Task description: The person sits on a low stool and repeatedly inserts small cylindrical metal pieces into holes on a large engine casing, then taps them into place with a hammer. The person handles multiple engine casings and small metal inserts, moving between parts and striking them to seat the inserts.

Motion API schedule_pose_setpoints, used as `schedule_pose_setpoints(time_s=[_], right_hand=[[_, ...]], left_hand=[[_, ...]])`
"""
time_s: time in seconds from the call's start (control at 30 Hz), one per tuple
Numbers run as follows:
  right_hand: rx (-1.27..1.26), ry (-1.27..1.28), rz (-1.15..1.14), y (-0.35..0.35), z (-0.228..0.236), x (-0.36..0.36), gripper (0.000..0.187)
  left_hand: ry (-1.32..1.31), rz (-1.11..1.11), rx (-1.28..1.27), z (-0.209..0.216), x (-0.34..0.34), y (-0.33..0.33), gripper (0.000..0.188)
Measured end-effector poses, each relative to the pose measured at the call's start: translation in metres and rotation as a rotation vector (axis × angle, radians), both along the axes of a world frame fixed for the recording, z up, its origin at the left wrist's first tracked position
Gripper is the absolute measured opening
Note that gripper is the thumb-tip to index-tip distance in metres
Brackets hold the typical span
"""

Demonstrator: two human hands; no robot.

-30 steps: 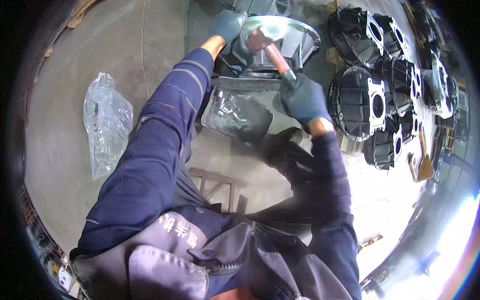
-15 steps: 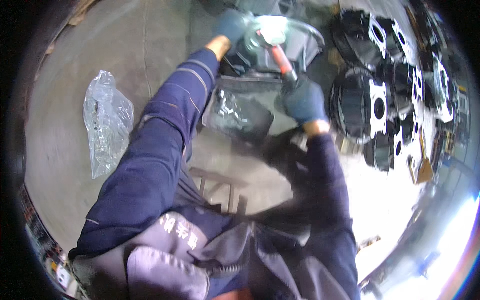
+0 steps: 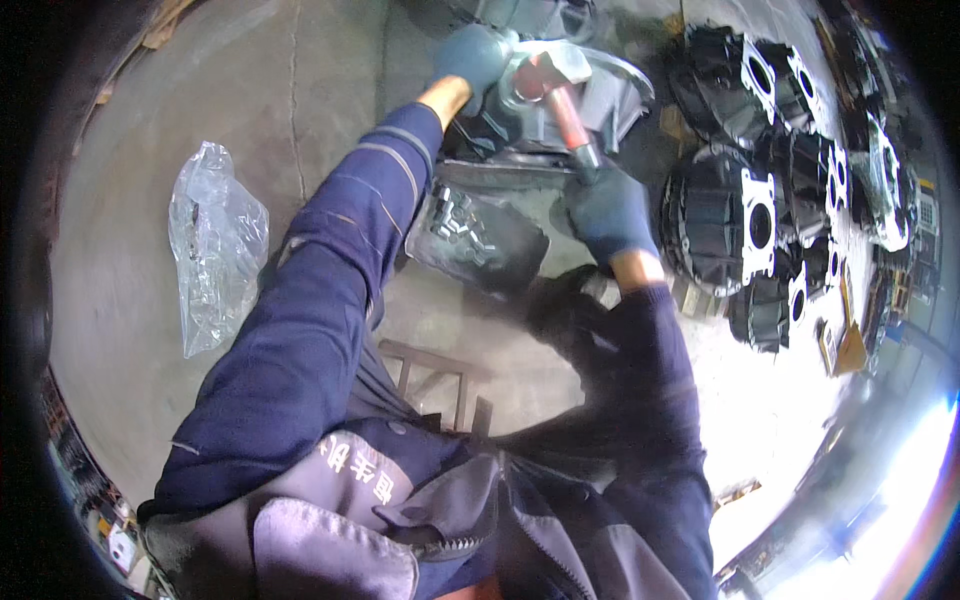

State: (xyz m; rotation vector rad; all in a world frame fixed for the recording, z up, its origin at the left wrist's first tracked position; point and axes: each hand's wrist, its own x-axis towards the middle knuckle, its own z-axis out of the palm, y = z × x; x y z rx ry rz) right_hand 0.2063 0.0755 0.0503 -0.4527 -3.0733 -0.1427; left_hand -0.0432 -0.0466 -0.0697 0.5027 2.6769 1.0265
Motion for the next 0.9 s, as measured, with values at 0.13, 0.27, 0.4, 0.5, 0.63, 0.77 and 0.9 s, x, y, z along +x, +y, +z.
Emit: schedule_pose_setpoints(time_s=[0.13,0.27,0.4,0.5,0.63,0.77,0.9], right_hand=[[-0.344,-0.018,0.019,0.064,0.000,0.008,0.028],[-0.305,0.213,0.241,0.115,0.107,-0.021,0.032],[-0.667,0.702,0.141,0.051,0.097,-0.024,0.030],[-0.207,0.202,-0.061,-0.003,0.000,0.002,0.032],[-0.260,-0.089,-0.014,0.053,-0.016,0.008,0.030],[-0.194,0.232,0.234,0.100,0.099,-0.017,0.027],[-0.813,0.727,-0.044,0.051,0.140,-0.035,0.024]], left_hand=[[0.042,-0.032,-0.057,-0.005,0.000,-0.003,0.054],[0.072,0.080,0.047,-0.008,0.004,0.002,0.048],[0.164,-0.073,0.003,-0.007,0.002,0.003,0.050],[0.093,-0.073,-0.051,-0.006,-0.002,-0.001,0.044],[0.213,-0.074,0.009,-0.006,0.001,-0.005,0.052],[0.120,0.081,0.045,-0.008,0.009,-0.002,0.054],[0.047,0.025,0.059,-0.003,0.010,0.001,0.056]])
